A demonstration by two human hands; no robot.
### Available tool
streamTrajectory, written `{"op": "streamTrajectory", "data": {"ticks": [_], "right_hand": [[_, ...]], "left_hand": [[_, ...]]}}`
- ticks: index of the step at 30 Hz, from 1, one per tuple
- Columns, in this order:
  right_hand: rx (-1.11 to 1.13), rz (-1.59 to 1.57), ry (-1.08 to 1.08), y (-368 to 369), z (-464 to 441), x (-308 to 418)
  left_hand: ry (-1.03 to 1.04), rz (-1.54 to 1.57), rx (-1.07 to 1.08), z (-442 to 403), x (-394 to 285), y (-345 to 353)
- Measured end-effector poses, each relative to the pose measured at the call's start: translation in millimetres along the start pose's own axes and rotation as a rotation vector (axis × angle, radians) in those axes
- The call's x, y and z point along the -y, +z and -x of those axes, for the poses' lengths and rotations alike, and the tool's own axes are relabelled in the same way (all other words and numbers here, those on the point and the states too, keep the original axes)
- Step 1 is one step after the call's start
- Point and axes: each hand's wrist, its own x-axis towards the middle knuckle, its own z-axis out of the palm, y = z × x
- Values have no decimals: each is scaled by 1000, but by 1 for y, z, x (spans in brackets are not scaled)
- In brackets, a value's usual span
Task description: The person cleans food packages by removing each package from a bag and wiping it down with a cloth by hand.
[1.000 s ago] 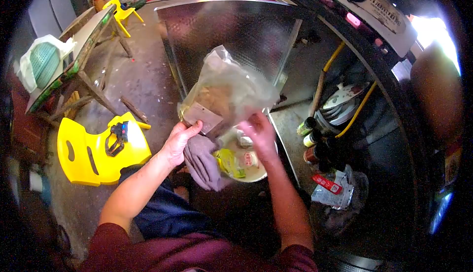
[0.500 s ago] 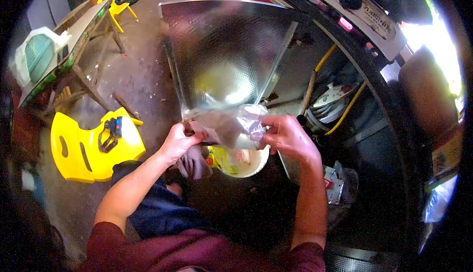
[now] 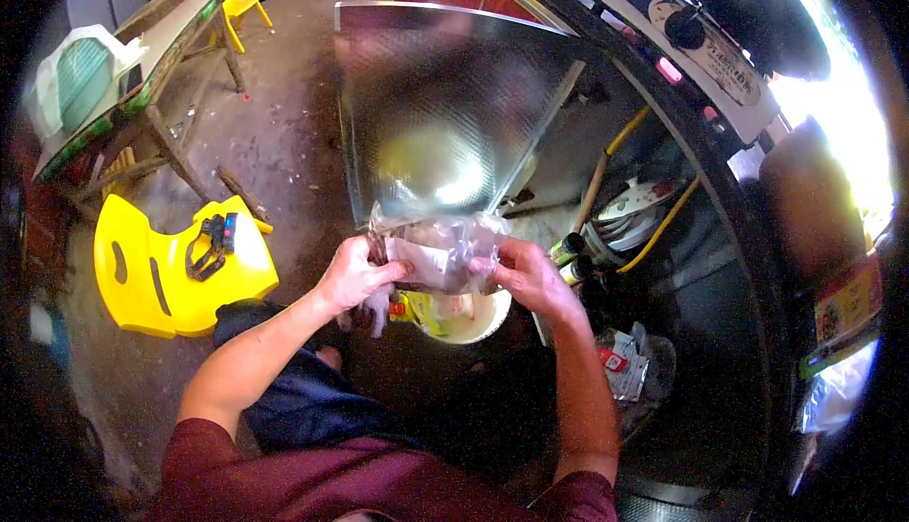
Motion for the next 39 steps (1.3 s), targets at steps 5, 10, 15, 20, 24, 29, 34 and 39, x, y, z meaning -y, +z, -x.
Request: {"op": "streamTrajectory", "data": {"ticks": [5, 10, 15, 20, 24, 29, 34, 39], "right_hand": [[-23, -198, -29, 12, -3, -2], [124, -273, 24, 2, -16, -36], [-108, -226, -44, 25, -19, -27], [-67, -236, -9, 26, -25, -32], [-23, -222, 0, 34, -26, -39], [-124, -163, -168, 45, -28, -49], [-191, -207, -140, 44, -28, -37], [-170, -276, -208, 46, -29, -25]], "left_hand": [[-51, 24, 56, 0, -4, 0], [-63, 119, 155, 4, -1, 5], [-31, -40, 193, -1, -1, 4], [-3, -69, 152, 1, -8, 8], [-89, -326, 186, 0, 4, 6], [62, -202, 210, 3, -3, 7], [-11, 53, 290, -1, -9, 7], [-13, 295, 172, -3, -11, 10]]}}
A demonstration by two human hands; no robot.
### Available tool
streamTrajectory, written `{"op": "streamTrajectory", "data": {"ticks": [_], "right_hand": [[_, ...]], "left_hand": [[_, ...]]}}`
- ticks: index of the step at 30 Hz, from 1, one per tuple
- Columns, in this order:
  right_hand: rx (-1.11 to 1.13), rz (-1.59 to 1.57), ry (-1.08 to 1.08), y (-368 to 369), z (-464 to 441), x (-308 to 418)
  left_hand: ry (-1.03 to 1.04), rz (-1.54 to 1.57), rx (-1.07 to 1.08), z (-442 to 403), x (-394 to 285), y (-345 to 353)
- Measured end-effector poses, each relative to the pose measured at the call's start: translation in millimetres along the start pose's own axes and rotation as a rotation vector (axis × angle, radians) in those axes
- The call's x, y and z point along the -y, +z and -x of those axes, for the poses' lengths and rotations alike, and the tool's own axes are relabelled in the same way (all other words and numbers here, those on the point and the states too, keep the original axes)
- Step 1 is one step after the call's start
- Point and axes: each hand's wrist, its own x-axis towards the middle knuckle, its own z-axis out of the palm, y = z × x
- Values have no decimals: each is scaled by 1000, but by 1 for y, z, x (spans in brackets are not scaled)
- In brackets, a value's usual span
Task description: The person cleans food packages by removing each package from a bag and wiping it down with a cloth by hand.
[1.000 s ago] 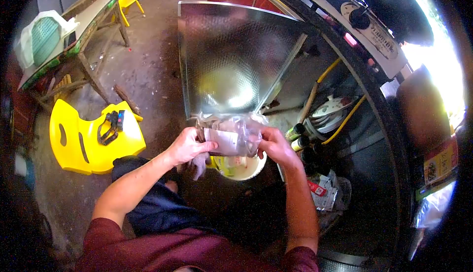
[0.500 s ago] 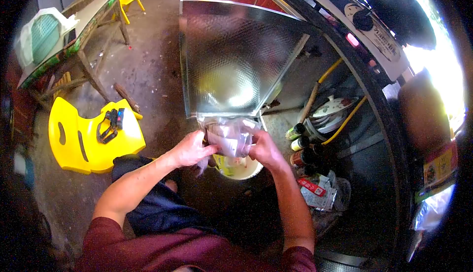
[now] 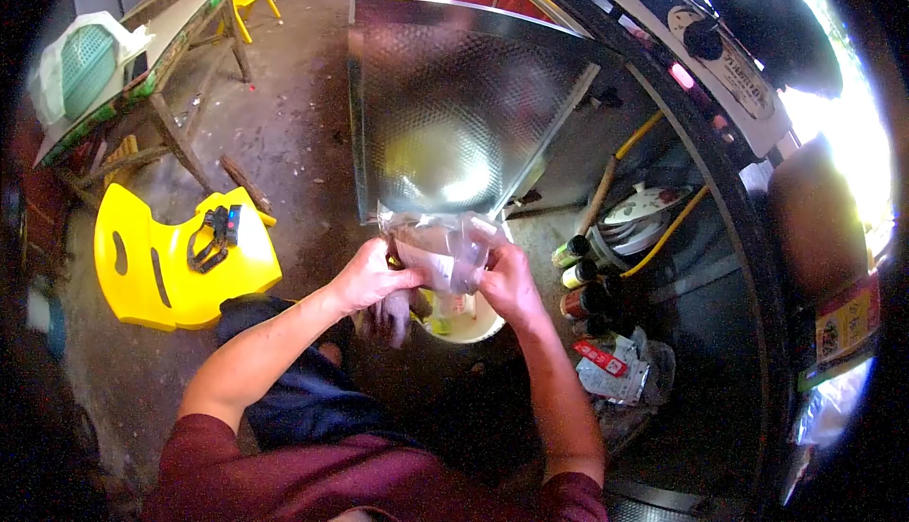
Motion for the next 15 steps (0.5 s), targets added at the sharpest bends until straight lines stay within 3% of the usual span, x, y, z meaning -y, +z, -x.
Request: {"op": "streamTrajectory", "data": {"ticks": [4, 5, 8, 12, 15], "right_hand": [[93, -15, 34, 2, 1, 4], [100, -1, 25, 3, 2, 4], [22, 11, 53, 11, 3, 11], [-31, 253, -129, 14, 2, 4], [-56, 242, -12, 20, 7, 21]], "left_hand": [[-1, -71, 65, 4, -7, 3], [-25, -217, 153, 1, -1, 0], [-66, -425, 147, 5, -7, 7], [67, -397, 85, 5, 0, 8], [72, -294, -6, 5, -4, 9]]}}
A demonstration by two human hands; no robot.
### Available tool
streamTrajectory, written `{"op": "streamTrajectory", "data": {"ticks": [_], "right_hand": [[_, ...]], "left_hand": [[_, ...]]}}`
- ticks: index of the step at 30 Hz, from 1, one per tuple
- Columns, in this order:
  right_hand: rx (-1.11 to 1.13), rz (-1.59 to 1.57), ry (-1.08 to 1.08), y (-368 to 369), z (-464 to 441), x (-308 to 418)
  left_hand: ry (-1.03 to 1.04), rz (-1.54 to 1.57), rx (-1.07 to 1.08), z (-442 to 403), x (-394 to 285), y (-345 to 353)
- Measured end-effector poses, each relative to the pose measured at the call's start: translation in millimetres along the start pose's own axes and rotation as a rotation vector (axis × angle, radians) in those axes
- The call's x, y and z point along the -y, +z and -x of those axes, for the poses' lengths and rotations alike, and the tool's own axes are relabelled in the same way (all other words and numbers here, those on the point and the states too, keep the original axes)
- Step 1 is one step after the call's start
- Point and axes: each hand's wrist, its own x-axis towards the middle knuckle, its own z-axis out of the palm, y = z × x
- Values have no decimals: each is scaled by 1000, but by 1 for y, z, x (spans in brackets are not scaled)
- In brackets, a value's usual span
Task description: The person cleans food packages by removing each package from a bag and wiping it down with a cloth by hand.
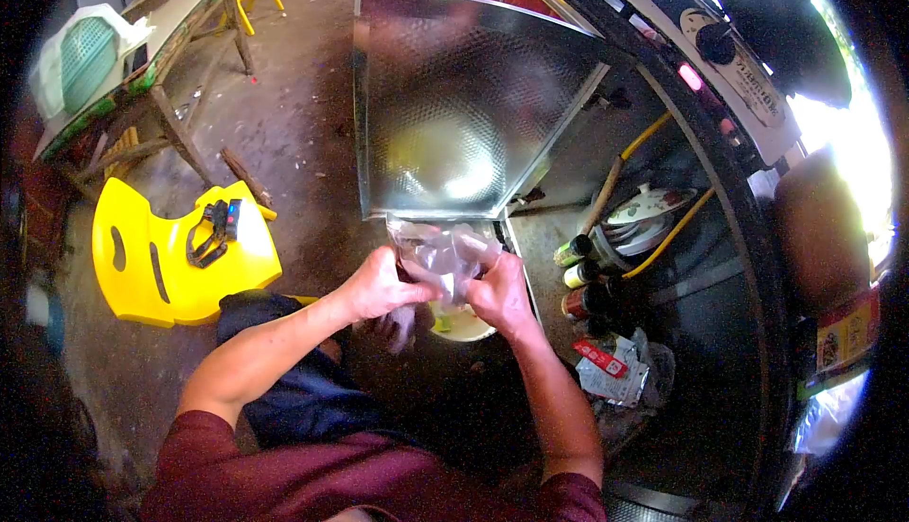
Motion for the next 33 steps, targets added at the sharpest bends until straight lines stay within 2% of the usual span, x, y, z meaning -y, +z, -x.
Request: {"op": "streamTrajectory", "data": {"ticks": [1, 3, 4, 7, 10, 12, 16, 19, 22, 23, 25, 27, 29, 31, 32, 33], "right_hand": [[3, -14, 56, 0, 1, 8], [-4, -40, -71, -1, -4, -1], [-7, -52, -134, -4, -5, -3], [118, -99, 208, -25, -1, 20], [57, -143, 183, -26, 1, 13], [30, -102, 221, -25, 1, 14], [-14, -260, 99, -7, 1, 11], [17, -235, 124, -6, -4, 3], [117, -207, 209, -22, -8, 4], [112, -222, 138, -27, -9, 8], [-142, -358, -40, -30, -4, 25], [-365, -391, -245, -40, -5, 12], [-546, -345, -240, -41, -7, -1], [-324, -292, -116, -26, -2, -1], [-185, -391, -86, -12, -4, -21], [-68, -421, 87, 0, 4, -27]], "left_hand": [[-18, 86, -5, -2, 1, 0], [-55, 255, -17, -6, 5, -3], [-93, 244, 8, -7, 6, -6], [-149, 433, -28, -6, -3, -4], [-86, 415, -82, -7, 2, -4], [-89, 371, -31, -6, 4, -3], [-58, 163, 47, 0, -5, -3], [-39, 247, 0, 1, 10, -3], [-152, 438, -81, -1, 14, -9], [-194, 530, -131, -3, 14, -10], [-280, 717, -234, -6, 14, -15], [-317, 805, -215, -7, 15, -22], [-330, 919, -202, -7, 14, -23], [-311, 886, -158, -8, 14, -21], [-321, 861, -115, -7, 11, -19], [-333, 835, -72, -6, 9, -18]]}}
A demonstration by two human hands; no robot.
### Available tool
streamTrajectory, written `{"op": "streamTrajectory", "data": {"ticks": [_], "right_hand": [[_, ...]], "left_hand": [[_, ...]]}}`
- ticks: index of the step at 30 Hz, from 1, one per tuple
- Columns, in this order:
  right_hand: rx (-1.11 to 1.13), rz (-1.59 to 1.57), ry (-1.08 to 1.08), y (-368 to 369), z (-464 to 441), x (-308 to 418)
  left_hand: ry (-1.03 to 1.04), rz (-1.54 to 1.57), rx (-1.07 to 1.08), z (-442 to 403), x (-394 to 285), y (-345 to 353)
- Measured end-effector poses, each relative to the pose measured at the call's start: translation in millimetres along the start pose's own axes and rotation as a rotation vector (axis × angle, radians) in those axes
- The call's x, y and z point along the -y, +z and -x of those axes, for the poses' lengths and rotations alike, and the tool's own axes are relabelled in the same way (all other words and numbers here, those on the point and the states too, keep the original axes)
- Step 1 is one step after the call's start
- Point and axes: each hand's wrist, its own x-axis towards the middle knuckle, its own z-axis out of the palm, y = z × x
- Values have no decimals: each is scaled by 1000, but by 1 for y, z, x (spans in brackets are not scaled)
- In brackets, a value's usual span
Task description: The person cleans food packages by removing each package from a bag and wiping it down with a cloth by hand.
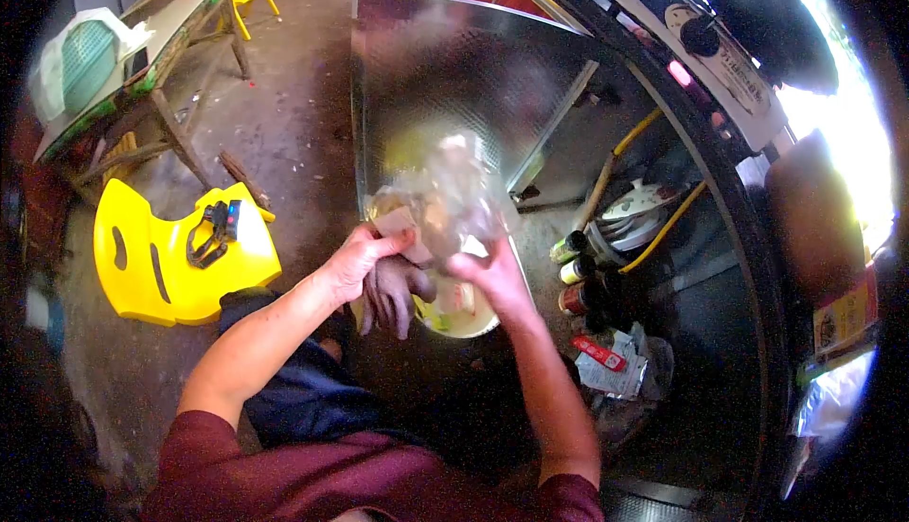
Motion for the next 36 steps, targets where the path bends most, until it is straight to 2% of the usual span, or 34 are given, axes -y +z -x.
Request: {"op": "streamTrajectory", "data": {"ticks": [2, 3, 5, 6, 7, 8, 10, 12, 14, 15, 16, 18, 19, 21, 23, 26, 27, 28, 30, 32, 33, 34, 36], "right_hand": [[13, -9, -11, 14, 2, -8], [-62, -120, 6, 13, -2, -12], [-191, -319, -15, 4, -19, -24], [-231, -385, 61, -4, -21, -20], [-214, -471, 53, -15, -23, -24], [-198, -554, 45, -24, -25, -28], [-220, -557, 48, -22, -21, -22], [-260, -546, 109, -13, -17, -23], [-320, -518, 220, 0, -15, -29], [-246, -558, 179, 8, -16, -31], [-172, -596, 137, 17, -16, -33], [-269, -499, 103, 32, -12, -35], [-158, -492, 72, 26, -11, -38], [-162, -526, 47, 32, -9, -33], [-145, -506, 38, 36, -3, -31], [-140, -243, 28, 18, 0, -48], [-177, -229, 138, 9, 2, -40], [-202, -222, 106, -8, -4, -48], [-371, -364, 16, -33, -6, -54], [-434, -336, 25, -64, -4, -62], [-377, -265, 2, -81, 0, -63], [-400, -215, 8, -90, 4, -63], [-446, -118, 22, -101, 12, -63]], "left_hand": [[95, -109, 32, -1, 8, 6], [142, -165, 47, -1, 11, 8], [41, -158, 16, 3, 10, 7], [-8, -155, 3, 4, 7, 5], [-144, -217, -47, 1, 4, -5], [-158, -246, -149, -3, 2, -11], [57, -30, -210, -5, -9, -11], [390, 44, -171, -7, -19, -3], [404, -194, -114, 7, -26, 32], [503, -591, -50, 7, -15, 39], [768, -1075, 98, -1, 4, 37], [793, -1601, 129, -5, 30, 37], [815, -1636, 75, -10, 32, 32], [859, -1713, -27, -28, 24, 21], [754, -1448, -165, -44, 24, 6], [610, -1037, -295, -49, 9, -6], [575, -1018, -396, -41, -1, 3], [695, -914, -424, -51, 5, -5], [560, -560, -355, -52, 17, 0], [338, -886, -306, -46, 23, 11], [366, -1017, -295, -48, 35, 15], [307, -1043, -239, -49, 45, 14], [408, -1125, -194, -55, 56, 16]]}}
